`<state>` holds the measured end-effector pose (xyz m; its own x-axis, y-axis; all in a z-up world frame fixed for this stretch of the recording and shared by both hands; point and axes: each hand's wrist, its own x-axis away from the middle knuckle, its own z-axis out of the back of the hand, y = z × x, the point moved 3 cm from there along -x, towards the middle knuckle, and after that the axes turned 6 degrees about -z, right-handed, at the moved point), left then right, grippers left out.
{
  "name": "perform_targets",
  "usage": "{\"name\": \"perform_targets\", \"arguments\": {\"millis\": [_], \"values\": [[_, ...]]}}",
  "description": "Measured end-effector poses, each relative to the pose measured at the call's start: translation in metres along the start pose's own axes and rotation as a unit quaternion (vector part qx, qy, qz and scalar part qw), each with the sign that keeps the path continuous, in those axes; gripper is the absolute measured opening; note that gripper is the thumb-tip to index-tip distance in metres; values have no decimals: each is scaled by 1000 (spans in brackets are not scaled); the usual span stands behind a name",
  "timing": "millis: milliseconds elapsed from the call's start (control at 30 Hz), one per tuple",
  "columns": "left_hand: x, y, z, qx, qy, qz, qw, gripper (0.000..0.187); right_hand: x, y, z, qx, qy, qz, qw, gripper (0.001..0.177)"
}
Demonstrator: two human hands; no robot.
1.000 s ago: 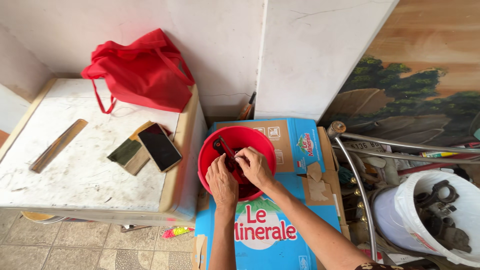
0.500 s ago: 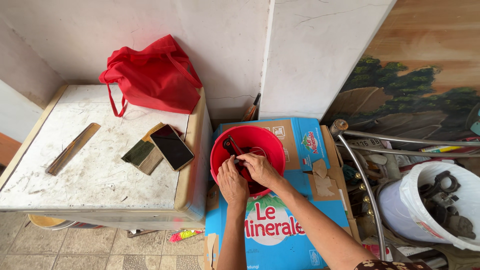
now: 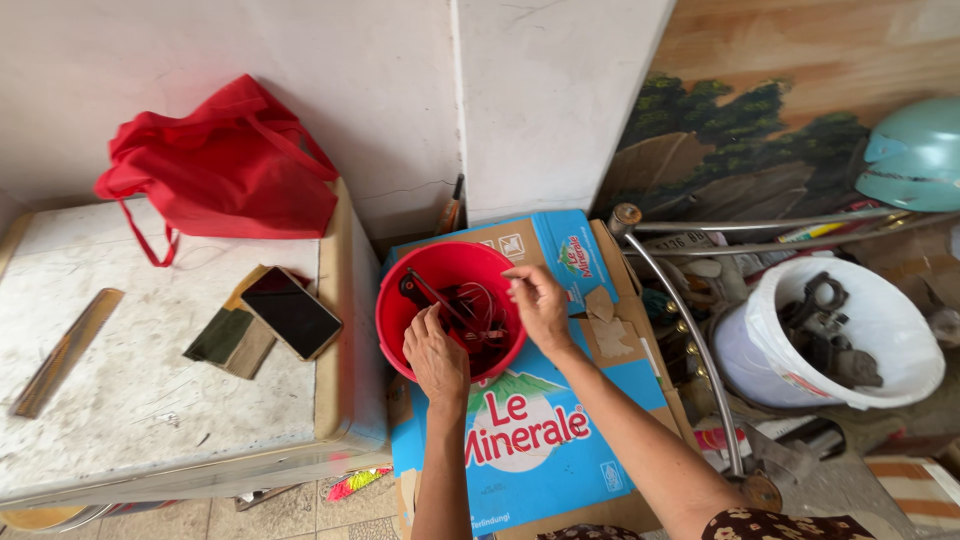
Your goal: The person takes small metal hardware parts out of a red bucket and a cardboard box and sorts them one at a time onto a mat on the work surface, arranging the parts in groups. The person handles each part by hand, moving items from the containers onto the mat.
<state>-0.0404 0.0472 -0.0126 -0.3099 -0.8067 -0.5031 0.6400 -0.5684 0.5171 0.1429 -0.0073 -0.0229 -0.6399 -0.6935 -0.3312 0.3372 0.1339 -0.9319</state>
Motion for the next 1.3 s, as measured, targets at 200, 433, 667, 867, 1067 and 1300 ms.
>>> {"name": "perform_targets", "arguments": {"millis": [200, 433, 667, 867, 1067, 1300], "values": [[-5, 63, -18, 103, -15, -123, 987, 48, 19, 76, 75, 130, 83, -82, 985, 16], [11, 120, -43, 196, -98, -184, 958, 45, 72, 171, 115, 192, -23, -167, 967, 29], [32, 124, -76, 196, -141, -160, 957, 47, 112, 225, 126, 244, -149, -237, 929, 39], [42, 116, -98, 184, -165, -116, 962, 48, 120, 233, 124, 268, -187, -249, 912, 46], [46, 114, -106, 178, -210, -30, 961, 48, 107, 257, 120, 338, -192, -183, 903, 41], [39, 128, -91, 166, -133, -71, 974, 46, 89, 277, 123, 296, -181, -128, 929, 24]]}}
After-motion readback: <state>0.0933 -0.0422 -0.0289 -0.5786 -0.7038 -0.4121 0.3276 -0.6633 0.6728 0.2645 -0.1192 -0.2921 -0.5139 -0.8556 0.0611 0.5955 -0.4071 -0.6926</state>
